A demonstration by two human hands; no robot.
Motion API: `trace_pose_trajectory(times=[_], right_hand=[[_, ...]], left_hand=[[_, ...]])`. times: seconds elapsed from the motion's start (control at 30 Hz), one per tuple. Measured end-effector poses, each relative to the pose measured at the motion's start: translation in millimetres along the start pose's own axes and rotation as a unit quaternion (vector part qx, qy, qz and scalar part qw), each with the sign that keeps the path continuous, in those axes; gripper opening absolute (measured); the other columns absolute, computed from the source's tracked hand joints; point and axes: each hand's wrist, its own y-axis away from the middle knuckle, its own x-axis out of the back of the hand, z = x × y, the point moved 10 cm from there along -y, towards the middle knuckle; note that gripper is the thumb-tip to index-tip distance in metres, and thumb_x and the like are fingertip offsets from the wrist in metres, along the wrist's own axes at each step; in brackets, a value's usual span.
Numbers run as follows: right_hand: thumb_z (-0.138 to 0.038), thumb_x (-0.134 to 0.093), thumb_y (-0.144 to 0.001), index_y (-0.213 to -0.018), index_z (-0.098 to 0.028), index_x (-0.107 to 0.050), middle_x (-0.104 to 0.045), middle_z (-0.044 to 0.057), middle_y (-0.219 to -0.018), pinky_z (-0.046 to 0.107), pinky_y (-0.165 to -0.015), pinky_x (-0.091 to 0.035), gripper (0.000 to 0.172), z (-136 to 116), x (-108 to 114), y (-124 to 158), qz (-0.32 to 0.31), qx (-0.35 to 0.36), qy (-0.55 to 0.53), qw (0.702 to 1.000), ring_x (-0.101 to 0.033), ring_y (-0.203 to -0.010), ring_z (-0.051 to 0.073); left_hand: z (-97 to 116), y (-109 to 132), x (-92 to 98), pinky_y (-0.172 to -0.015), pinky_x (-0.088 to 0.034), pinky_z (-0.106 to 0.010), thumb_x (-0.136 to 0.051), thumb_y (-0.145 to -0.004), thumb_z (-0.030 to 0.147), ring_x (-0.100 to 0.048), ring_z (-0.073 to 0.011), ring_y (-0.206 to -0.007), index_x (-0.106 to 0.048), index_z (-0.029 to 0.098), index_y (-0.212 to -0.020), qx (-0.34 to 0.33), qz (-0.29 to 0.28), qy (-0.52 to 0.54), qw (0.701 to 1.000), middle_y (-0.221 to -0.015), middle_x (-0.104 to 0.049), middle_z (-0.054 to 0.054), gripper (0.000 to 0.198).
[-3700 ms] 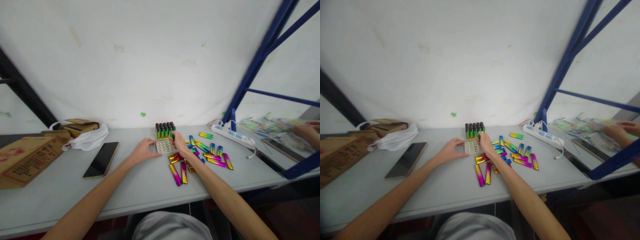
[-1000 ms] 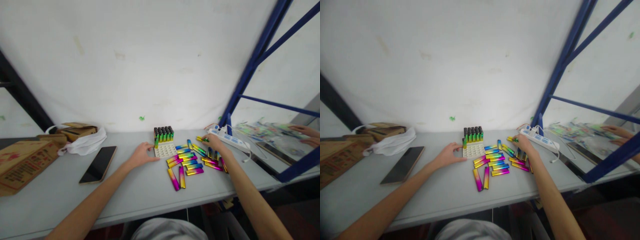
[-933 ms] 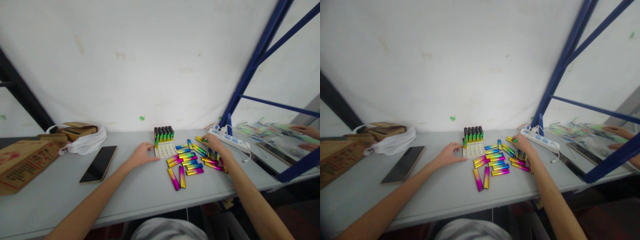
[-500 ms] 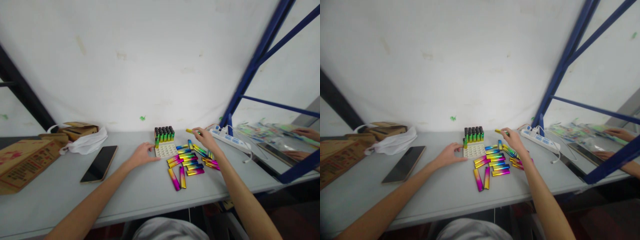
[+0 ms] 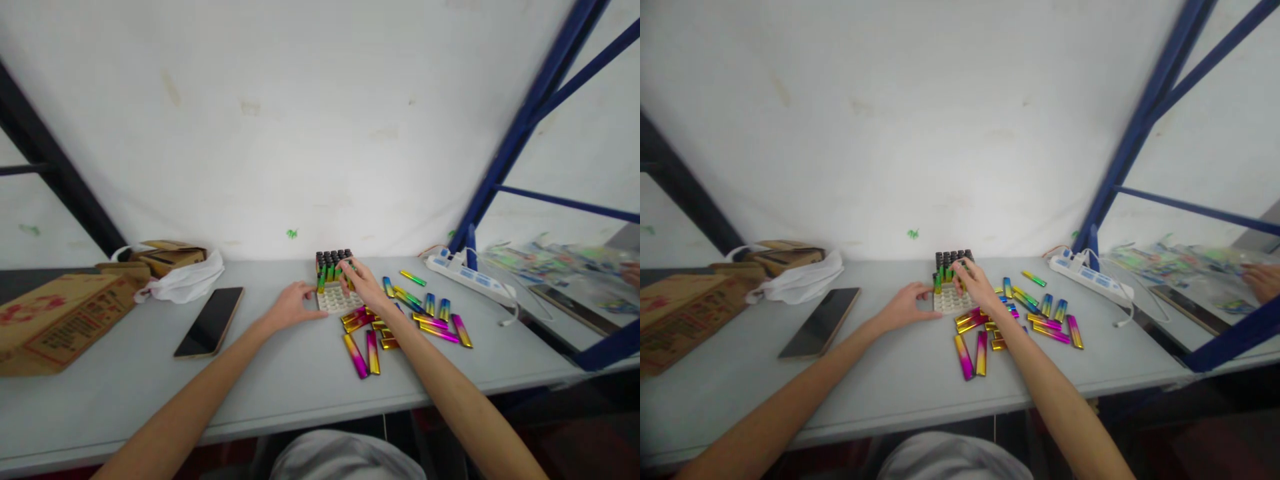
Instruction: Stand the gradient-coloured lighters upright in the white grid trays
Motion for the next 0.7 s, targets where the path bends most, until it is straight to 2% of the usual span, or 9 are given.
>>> trace_pose_trajectory(times=[0.1, 0.17, 0.27, 0.37, 0.47, 0.53, 0.7], right_hand=[[-0.073, -0.054, -0.084, -0.083, -0.024, -0.047, -0.027, -0.009, -0.056, 0.024, -0.043, -0.019, 0.050, 16.8, -5.6, 1.1, 0.011, -0.061, -0.045, 0.997, -0.020, -0.044, 0.008], [-0.079, -0.044, -0.085, -0.074, -0.024, -0.043, -0.024, -0.008, -0.056, 0.026, -0.043, -0.016, 0.056, 27.6, -9.6, 2.2, 0.018, -0.108, -0.070, 0.992, -0.015, -0.045, 0.009], [-0.077, -0.038, -0.088, -0.066, -0.024, -0.038, -0.021, -0.007, -0.054, 0.028, -0.043, -0.014, 0.058, 36.1, -12.6, 4.3, 0.033, -0.141, -0.081, 0.986, -0.012, -0.046, 0.010], [-0.065, -0.040, -0.091, -0.061, -0.024, -0.033, -0.020, -0.007, -0.051, 0.027, -0.042, -0.012, 0.051, 43.1, -9.3, 6.8, 0.059, -0.159, -0.053, 0.984, -0.012, -0.044, 0.010], [-0.054, -0.037, -0.092, -0.060, -0.025, -0.030, -0.024, -0.006, -0.047, 0.027, -0.040, -0.015, 0.044, 45.9, -2.3, 8.2, 0.093, -0.157, -0.009, 0.983, -0.017, -0.042, 0.011], [-0.050, -0.036, -0.091, -0.059, -0.025, -0.030, -0.024, -0.006, -0.047, 0.026, -0.039, -0.015, 0.042, 45.5, -1.7, 8.0, 0.095, -0.151, 0.011, 0.984, -0.018, -0.041, 0.011], [-0.052, -0.037, -0.091, -0.058, -0.024, -0.031, -0.024, -0.006, -0.047, 0.025, -0.039, -0.015, 0.044, 43.7, -0.4, 7.0, 0.091, -0.134, 0.024, 0.986, -0.018, -0.041, 0.010]], left_hand=[[-0.5, 0.1, 0.9, -0.074, -0.045, -0.031, -0.071, -0.066, 0.071, -0.059, -0.0220, -0.081, -0.072, 0.017, -0.102, 0.001, 0.004, 0.001, 1.000, -0.086, -0.064, -0.004, 0.065], [-0.4, -0.1, 0.9, -0.075, -0.045, -0.031, -0.071, -0.066, 0.071, -0.059, -0.0222, -0.081, -0.072, 0.018, -0.101, 0.005, 0.002, -0.001, 1.000, -0.086, -0.064, -0.004, 0.064], [0.6, -0.3, 0.9, -0.075, -0.046, -0.031, -0.071, -0.065, 0.071, -0.060, -0.0226, -0.081, -0.073, 0.019, -0.101, 0.010, -0.001, -0.005, 1.000, -0.086, -0.065, -0.005, 0.063], [0.2, -0.1, 1.4, -0.075, -0.046, -0.031, -0.072, -0.065, 0.070, -0.060, -0.0229, -0.081, -0.073, 0.018, -0.102, 0.014, 0.002, 0.000, 1.000, -0.087, -0.065, -0.005, 0.064], [-0.1, 0.3, 1.9, -0.075, -0.046, -0.031, -0.072, -0.065, 0.071, -0.059, -0.0226, -0.081, -0.073, 0.018, -0.101, 0.010, 0.009, 0.004, 1.000, -0.087, -0.065, -0.005, 0.064], [0.1, 0.3, 2.0, -0.074, -0.045, -0.031, -0.072, -0.065, 0.071, -0.058, -0.0222, -0.081, -0.073, 0.018, -0.101, 0.006, 0.013, 0.005, 1.000, -0.087, -0.065, -0.005, 0.064], [0.9, -0.4, 0.9, -0.075, -0.045, -0.032, -0.072, -0.065, 0.071, -0.057, -0.0216, -0.080, -0.073, 0.017, -0.104, 0.005, 0.006, 0.011, 1.000, -0.085, -0.064, -0.004, 0.067]])
